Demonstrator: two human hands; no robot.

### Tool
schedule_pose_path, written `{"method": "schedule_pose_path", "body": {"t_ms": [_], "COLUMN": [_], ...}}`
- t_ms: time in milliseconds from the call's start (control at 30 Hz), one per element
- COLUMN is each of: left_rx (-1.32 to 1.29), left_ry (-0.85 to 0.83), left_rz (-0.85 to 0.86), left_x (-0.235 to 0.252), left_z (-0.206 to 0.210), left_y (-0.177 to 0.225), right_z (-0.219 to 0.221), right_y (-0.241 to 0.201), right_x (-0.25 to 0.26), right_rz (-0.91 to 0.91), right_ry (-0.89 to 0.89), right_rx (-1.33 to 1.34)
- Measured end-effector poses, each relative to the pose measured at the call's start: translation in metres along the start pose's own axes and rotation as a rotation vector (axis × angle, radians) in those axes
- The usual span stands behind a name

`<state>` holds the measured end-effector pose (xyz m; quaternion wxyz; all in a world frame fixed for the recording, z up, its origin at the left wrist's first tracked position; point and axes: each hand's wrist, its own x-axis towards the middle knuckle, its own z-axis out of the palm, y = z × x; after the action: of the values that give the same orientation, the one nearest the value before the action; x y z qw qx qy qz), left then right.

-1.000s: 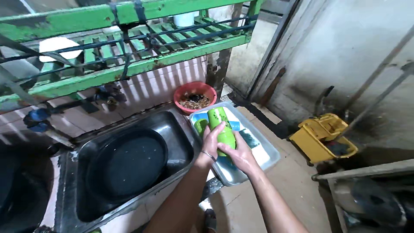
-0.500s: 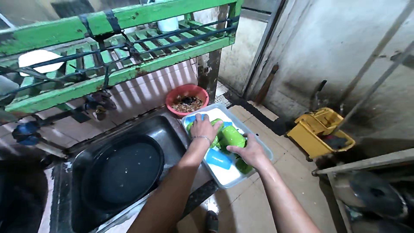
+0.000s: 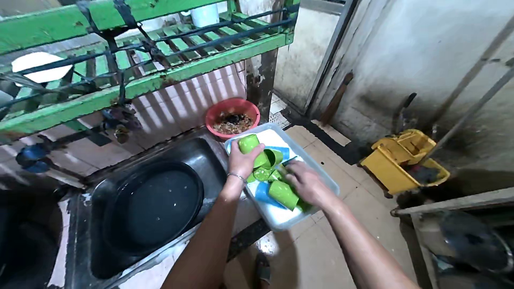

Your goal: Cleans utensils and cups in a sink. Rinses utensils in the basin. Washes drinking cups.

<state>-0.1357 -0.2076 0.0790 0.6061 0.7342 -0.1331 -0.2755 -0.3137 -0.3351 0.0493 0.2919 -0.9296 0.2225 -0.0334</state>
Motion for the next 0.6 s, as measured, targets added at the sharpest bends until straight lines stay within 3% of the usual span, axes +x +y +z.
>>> {"method": "schedule_pose_path", "body": {"t_ms": [100, 167, 233, 400, 533, 600], "left_rx": [-0.477, -0.616, -0.675, -0.67, -0.53, -0.516], "left_ry": [-0.025, -0.019, 0.017, -0.007, 0.117, 0.196], "left_rz": [-0.18, -0.252, -0.285, -0.233, -0.067, 0.034], "left_x": [-0.01, -0.014, -0.017, -0.021, -0.014, -0.009], "left_z": [-0.003, -0.006, -0.008, -0.02, -0.027, -0.026], "left_y": [-0.016, -0.022, -0.024, -0.029, -0.037, -0.042], "right_z": [-0.005, 0.003, 0.014, 0.037, -0.009, -0.036], "right_y": [0.04, 0.053, 0.056, 0.057, 0.029, -0.006], "right_x": [0.039, 0.057, 0.066, 0.077, 0.065, 0.057], "right_rz": [-0.076, -0.056, -0.02, 0.16, 0.218, 0.239], "right_ry": [-0.203, -0.425, -0.529, -0.429, -0.33, -0.162], "right_rx": [-0.258, -0.449, -0.505, -0.361, 0.081, 0.289]}}
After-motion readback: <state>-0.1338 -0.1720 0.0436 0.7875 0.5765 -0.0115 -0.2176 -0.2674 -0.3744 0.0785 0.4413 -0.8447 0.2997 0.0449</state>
